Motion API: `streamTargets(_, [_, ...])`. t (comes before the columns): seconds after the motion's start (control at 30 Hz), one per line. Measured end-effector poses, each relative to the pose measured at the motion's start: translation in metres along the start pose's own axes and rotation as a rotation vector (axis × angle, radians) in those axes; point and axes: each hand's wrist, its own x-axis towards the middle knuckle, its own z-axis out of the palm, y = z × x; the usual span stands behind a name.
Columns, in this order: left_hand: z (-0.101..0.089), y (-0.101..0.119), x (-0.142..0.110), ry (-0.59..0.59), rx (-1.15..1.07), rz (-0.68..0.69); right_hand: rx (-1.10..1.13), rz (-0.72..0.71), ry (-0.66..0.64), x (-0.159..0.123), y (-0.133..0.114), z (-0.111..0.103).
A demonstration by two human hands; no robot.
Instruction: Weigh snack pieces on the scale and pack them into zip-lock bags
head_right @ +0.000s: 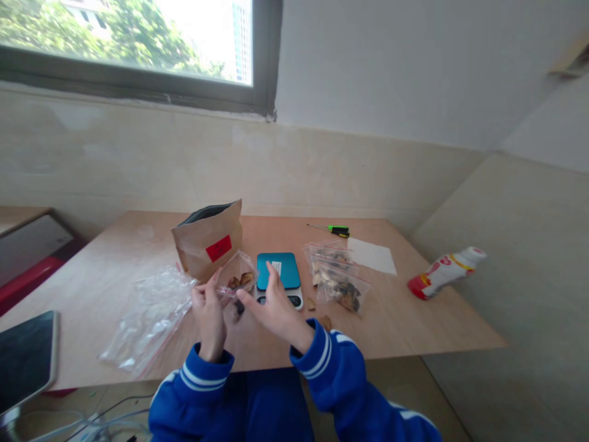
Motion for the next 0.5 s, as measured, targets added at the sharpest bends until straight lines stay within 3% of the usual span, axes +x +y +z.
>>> streamTargets(0.07, [0.002, 0.0, -0.009, 0.026, -0.048, -0.017, 0.115, -0.022, -0.031, -0.011, 0.005, 0.014])
streamTargets(0.13, [0.003, 0.004, -0.023, -0.022, -0.119, -0.031, 0.218, -0.109, -0.047, -0.019, 0.004, 0.028])
streamTargets(0.27, [0.001, 0.019, -0.049, -0.342, -0.368, -0.032, 0.251, -0.257, 0.041, -0.028, 0.001, 0.041])
streamTargets(0.33, [-0.003, 0.027, -0.056, -0.479, -0.405, 0.001, 0.258, -0.293, 0.082, -0.031, 0.003, 0.038])
streamTargets(0.4, [-0.008, 0.034, -0.057, -0.544, -0.335, 0.084, 0.277, -0.303, 0.119, -0.033, 0.004, 0.029])
streamTargets(0.5, [-0.014, 0.039, -0.046, -0.462, -0.194, 0.232, 0.257, -0.322, 0.195, -0.034, 0.003, 0.008])
